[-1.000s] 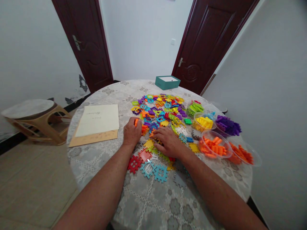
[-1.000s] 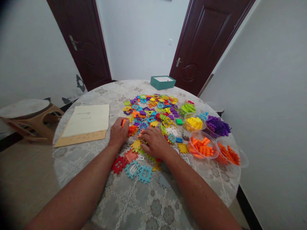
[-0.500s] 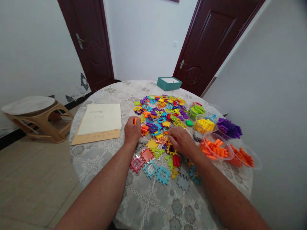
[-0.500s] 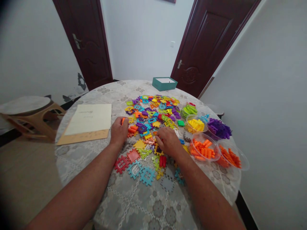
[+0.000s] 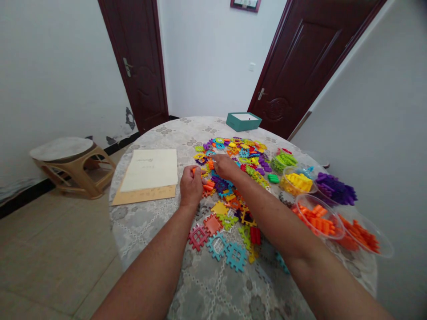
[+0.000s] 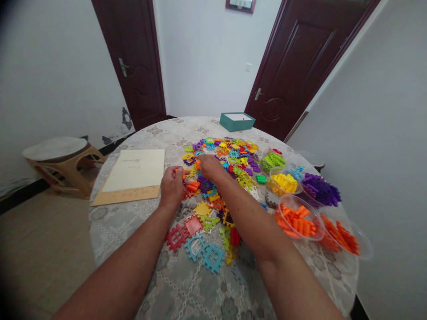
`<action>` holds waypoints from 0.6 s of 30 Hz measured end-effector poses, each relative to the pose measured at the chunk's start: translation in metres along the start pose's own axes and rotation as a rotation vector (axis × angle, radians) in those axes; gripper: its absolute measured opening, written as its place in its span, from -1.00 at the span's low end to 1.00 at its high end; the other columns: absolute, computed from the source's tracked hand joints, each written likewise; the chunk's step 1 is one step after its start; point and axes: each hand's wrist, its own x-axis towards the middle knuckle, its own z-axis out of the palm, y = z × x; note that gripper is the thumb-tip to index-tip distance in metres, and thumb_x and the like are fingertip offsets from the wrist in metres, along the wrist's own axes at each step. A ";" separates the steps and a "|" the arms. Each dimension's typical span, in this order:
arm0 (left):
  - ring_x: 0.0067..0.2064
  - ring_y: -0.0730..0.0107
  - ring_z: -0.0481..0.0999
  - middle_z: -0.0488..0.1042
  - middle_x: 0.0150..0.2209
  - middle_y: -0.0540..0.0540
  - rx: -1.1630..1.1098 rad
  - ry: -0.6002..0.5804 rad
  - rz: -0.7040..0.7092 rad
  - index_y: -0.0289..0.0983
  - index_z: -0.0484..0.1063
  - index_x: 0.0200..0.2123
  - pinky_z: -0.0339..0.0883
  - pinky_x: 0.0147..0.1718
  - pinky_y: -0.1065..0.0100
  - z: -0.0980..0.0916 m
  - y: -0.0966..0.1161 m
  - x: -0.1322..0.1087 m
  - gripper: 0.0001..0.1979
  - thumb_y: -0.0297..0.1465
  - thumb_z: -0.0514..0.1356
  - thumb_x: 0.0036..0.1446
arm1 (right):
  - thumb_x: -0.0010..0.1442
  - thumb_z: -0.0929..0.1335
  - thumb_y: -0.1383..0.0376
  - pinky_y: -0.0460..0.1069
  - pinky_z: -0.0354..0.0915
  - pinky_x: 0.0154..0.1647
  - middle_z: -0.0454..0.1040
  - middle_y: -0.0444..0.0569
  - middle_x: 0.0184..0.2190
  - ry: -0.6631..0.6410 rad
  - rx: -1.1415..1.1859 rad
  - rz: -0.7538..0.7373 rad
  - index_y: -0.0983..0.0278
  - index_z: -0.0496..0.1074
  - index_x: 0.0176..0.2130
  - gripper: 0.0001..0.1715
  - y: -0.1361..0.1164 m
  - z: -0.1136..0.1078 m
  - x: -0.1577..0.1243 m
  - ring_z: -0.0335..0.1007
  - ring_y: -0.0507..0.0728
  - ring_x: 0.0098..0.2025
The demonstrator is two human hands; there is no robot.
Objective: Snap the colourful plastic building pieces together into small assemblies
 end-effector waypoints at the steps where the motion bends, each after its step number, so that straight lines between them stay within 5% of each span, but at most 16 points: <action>1: -0.52 0.44 0.51 0.65 -0.24 -0.09 -0.012 -0.019 -0.015 -0.23 0.38 -0.01 0.35 -0.50 0.41 0.001 -0.001 0.000 -0.68 -0.15 0.05 0.35 | 0.41 0.24 0.39 0.07 0.20 0.34 0.47 0.14 0.27 -0.040 -0.012 0.011 0.29 0.39 0.34 -0.44 0.001 0.006 0.007 0.39 0.23 0.28; 6: -0.64 0.48 0.40 0.60 -0.36 0.00 -0.080 -0.094 -0.077 -0.20 0.36 0.05 0.27 -0.63 0.44 0.002 -0.002 -0.001 -0.69 -0.25 0.09 0.29 | 0.35 0.35 0.28 0.16 0.27 0.28 0.52 0.21 0.19 -0.095 -0.046 0.065 0.27 0.41 0.32 -0.42 0.006 0.019 0.012 0.43 0.32 0.22; 12: -0.59 0.48 0.48 0.60 -0.30 -0.01 -0.137 -0.154 -0.081 -0.20 0.34 0.10 0.36 -0.59 0.44 0.005 0.001 -0.004 -0.60 -0.39 0.14 0.17 | 0.21 0.44 0.29 0.06 0.35 0.08 0.59 0.14 0.04 -0.079 0.031 0.077 0.28 0.54 0.14 -0.51 0.014 0.000 -0.019 0.50 0.25 0.05; 18: -0.45 0.41 0.56 0.61 -0.19 -0.09 -0.232 -0.226 -0.060 -0.23 0.33 0.11 0.49 -0.50 0.36 0.009 0.002 -0.006 -0.57 -0.39 0.19 0.15 | 0.21 0.39 0.29 -0.02 0.27 -0.24 0.58 -0.06 -0.30 0.133 0.219 0.139 0.26 0.54 -0.18 -0.84 0.016 -0.021 -0.062 0.43 0.11 -0.29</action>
